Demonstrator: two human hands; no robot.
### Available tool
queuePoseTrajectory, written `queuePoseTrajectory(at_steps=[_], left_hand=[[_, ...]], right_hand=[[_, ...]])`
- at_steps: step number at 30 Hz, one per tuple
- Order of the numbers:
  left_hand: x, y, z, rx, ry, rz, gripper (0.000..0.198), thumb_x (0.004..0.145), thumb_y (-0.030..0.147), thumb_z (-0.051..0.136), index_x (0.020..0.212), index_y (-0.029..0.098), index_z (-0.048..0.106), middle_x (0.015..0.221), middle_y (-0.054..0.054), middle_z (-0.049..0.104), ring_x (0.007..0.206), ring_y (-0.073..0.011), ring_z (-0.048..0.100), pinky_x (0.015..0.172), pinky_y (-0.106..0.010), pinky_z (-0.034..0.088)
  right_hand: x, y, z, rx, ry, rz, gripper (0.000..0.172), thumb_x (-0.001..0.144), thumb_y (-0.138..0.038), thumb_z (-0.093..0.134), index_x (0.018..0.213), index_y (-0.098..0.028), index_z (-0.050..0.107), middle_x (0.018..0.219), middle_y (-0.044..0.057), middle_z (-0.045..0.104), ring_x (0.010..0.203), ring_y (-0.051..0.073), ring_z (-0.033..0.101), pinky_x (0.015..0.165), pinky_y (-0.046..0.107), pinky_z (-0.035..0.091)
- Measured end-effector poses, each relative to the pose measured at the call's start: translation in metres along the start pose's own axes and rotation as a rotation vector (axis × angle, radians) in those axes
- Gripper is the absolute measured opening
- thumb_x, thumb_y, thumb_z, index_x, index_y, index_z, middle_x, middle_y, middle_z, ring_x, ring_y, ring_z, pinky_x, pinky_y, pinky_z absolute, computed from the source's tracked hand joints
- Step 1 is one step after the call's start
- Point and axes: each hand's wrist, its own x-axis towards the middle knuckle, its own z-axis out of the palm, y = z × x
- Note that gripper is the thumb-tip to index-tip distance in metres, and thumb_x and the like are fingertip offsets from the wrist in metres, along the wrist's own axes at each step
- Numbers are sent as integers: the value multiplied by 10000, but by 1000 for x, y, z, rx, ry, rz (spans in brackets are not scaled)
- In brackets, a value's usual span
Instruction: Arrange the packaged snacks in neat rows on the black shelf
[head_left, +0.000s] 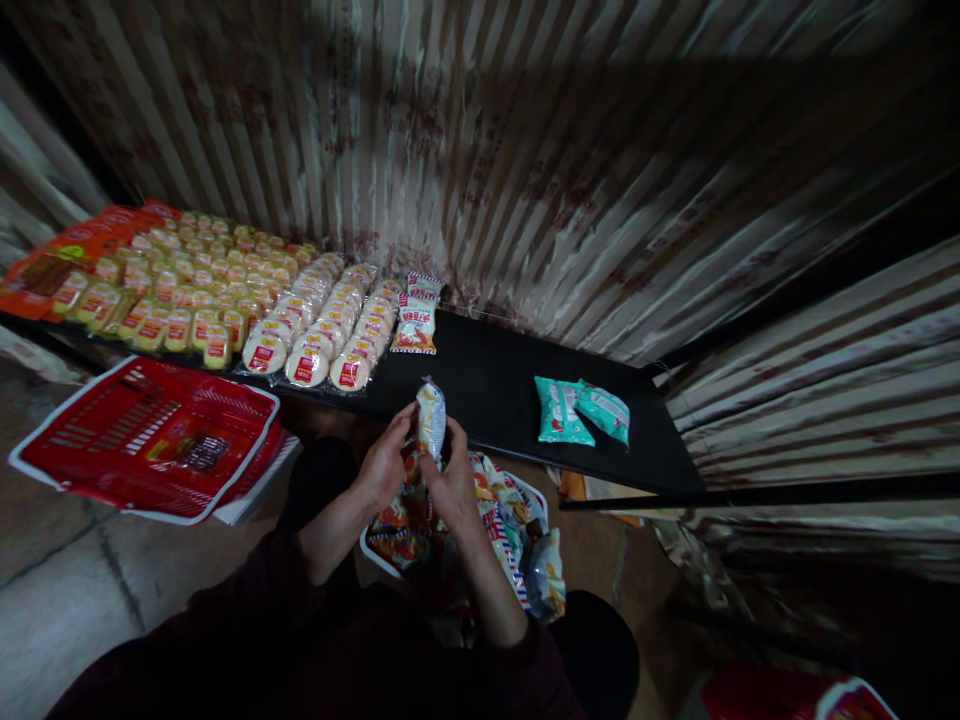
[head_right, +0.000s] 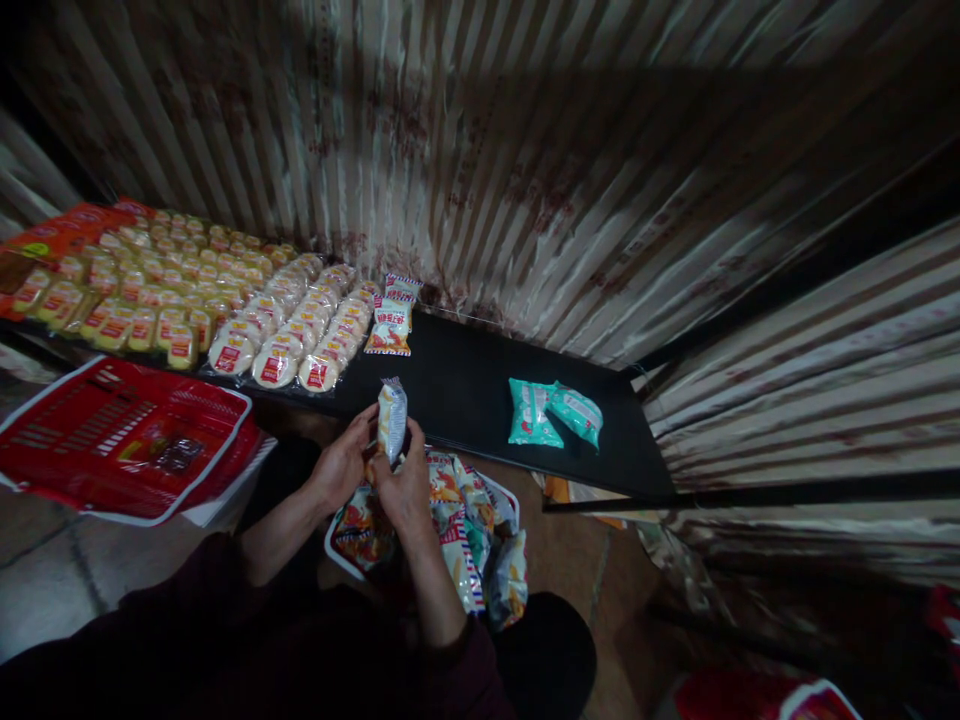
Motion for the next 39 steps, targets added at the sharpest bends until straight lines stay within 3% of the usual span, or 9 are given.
queuePoseTrajectory(at_steps=[4,8,19,26,33,39], left_hand=[[2,-1,-1,74,-64,35,410,752,288,649,1157,236,622,1277,-46,581,1190,-218,510,991,-310,388],[9,-5,-7,177,-48,63,453,696,206,676,1145,255,636,1235,-25,599,1122,-218,546,966,-306,405],[24,-5,-17,326,22,154,472,684,144,623,1142,258,634,1132,-39,617,1075,-208,557,974,-341,416],[38,3,-19,502,75,324,441,677,94,578,1066,276,679,1154,-19,576,1120,-202,524,1025,-340,375],[53,8,-23,542,79,372,449,692,100,563,1096,267,664,1182,-32,559,1129,-197,521,1020,-334,378],[71,9,-26,623,68,469,447,699,99,552,1098,273,656,1195,-39,553,1135,-209,515,1016,-360,382]], right_hand=[[6,6,-6,241,35,118,520,737,-271,550,1247,-191,486,1200,71,609,1060,224,577,892,353,470],[11,18,-4,491,76,219,521,738,-271,524,1253,-201,492,1152,51,641,1008,215,608,833,338,495],[24,30,5,672,107,333,500,719,-289,535,1214,-219,531,1050,47,692,836,201,666,721,345,534],[38,36,10,668,31,345,477,696,-292,633,1165,-224,575,1097,51,683,948,205,646,781,347,527],[59,43,17,547,-33,207,543,732,-408,664,1218,-192,553,1102,69,685,943,214,651,865,388,510],[77,43,25,450,27,171,508,737,-364,638,1209,-194,559,1057,55,702,924,215,657,846,385,522]])
